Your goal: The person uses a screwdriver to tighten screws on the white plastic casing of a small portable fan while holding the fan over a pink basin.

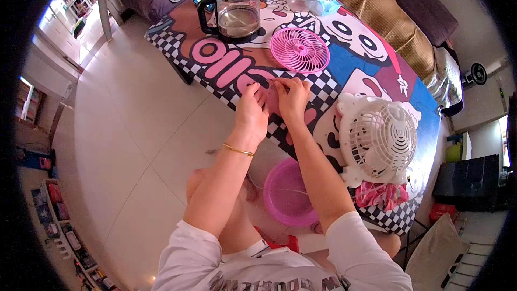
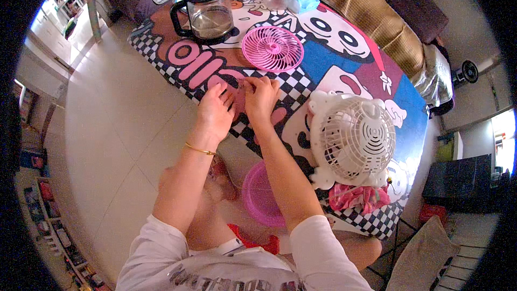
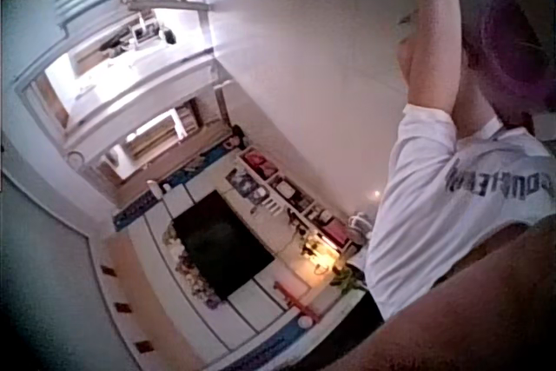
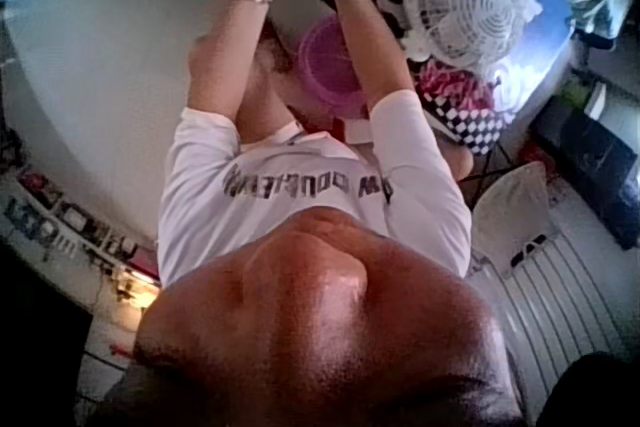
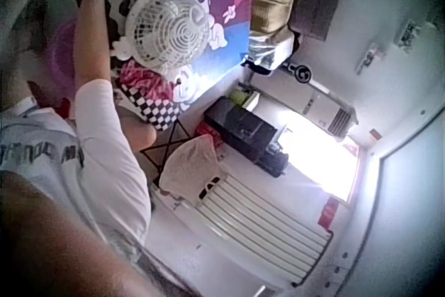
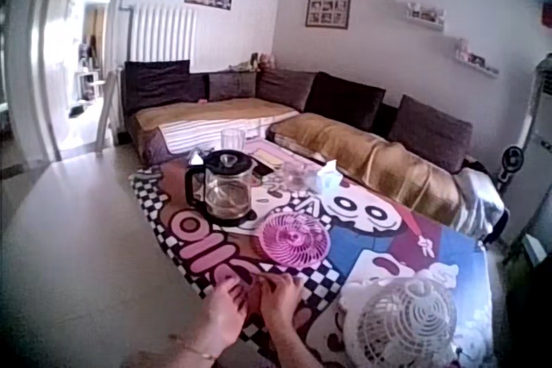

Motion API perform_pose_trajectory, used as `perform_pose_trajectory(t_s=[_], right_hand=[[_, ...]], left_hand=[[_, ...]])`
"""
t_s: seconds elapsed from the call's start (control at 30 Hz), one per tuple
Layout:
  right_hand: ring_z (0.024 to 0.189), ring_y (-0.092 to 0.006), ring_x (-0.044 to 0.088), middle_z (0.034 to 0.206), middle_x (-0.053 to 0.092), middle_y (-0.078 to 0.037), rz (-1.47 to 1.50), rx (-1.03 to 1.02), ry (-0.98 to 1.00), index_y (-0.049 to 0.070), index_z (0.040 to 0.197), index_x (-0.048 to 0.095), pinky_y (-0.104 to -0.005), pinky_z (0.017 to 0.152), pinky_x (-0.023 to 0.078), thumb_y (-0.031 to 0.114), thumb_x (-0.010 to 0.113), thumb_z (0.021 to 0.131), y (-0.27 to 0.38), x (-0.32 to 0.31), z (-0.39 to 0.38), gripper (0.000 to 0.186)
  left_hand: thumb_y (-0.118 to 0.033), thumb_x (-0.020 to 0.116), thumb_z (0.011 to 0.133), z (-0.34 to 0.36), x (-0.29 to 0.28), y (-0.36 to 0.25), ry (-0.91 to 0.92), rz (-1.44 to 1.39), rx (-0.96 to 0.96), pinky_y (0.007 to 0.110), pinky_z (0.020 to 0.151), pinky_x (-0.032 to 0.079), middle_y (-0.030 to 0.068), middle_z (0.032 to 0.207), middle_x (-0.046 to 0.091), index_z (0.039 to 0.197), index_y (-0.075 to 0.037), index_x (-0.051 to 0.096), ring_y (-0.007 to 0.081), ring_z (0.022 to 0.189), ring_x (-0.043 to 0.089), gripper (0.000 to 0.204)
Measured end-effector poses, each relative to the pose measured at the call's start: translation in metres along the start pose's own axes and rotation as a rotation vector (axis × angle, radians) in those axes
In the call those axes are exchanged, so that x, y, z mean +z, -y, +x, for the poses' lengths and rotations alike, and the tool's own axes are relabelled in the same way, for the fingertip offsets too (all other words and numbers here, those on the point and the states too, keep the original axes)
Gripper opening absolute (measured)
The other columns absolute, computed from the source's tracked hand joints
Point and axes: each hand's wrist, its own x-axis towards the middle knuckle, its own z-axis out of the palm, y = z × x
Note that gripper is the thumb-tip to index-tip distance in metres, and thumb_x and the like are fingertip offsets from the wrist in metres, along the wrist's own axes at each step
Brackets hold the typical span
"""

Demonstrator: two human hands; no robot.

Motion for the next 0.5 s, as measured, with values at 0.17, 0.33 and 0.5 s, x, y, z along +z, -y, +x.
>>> perform_pose_trajectory(t_s=[0.17,0.33,0.5], right_hand=[[0.09,-0.0288,0.049,0.084,0.062,-0.009,0.051,0.036,-0.073,0.009,0.088,0.071,-0.0389,0.083,0.037,0.009,0.066,0.076,0.002,-0.035,-0.013,0.013],[0.085,-0.0286,0.05,0.082,0.06,-0.01,0.161,-0.085,-0.032,0.007,0.096,0.067,-0.0375,0.082,0.038,0.003,0.062,0.078,0.025,-0.112,-0.073,0.019],[0.084,-0.0236,0.051,0.082,0.057,-0.007,0.089,-0.063,-0.065,0.007,0.092,0.064,-0.033,0.077,0.04,-0.005,0.058,0.075,0.009,-0.232,-0.149,0.022]], left_hand=[[-0.021,0.051,0.089,-0.003,0.008,0.007,-0.027,0.027,-0.026,0.027,0.09,0.037,0.0049,0.108,0.052,0.117,-0.005,0.048,0.014,0.1,0.048,0.032],[-0.01,0.053,0.084,-0.012,0.001,0.024,0.098,0.145,0.098,0.026,0.084,0.045,0.0035,0.093,0.055,0.105,-0.005,0.052,0.0141,0.089,0.054,0.022],[-0.005,0.048,0.085,-0.039,0.016,0.073,0.385,0.306,-0.028,0.033,0.095,0.043,0.0088,0.104,0.055,0.108,-0.001,0.05,0.0197,0.101,0.054,0.023]])
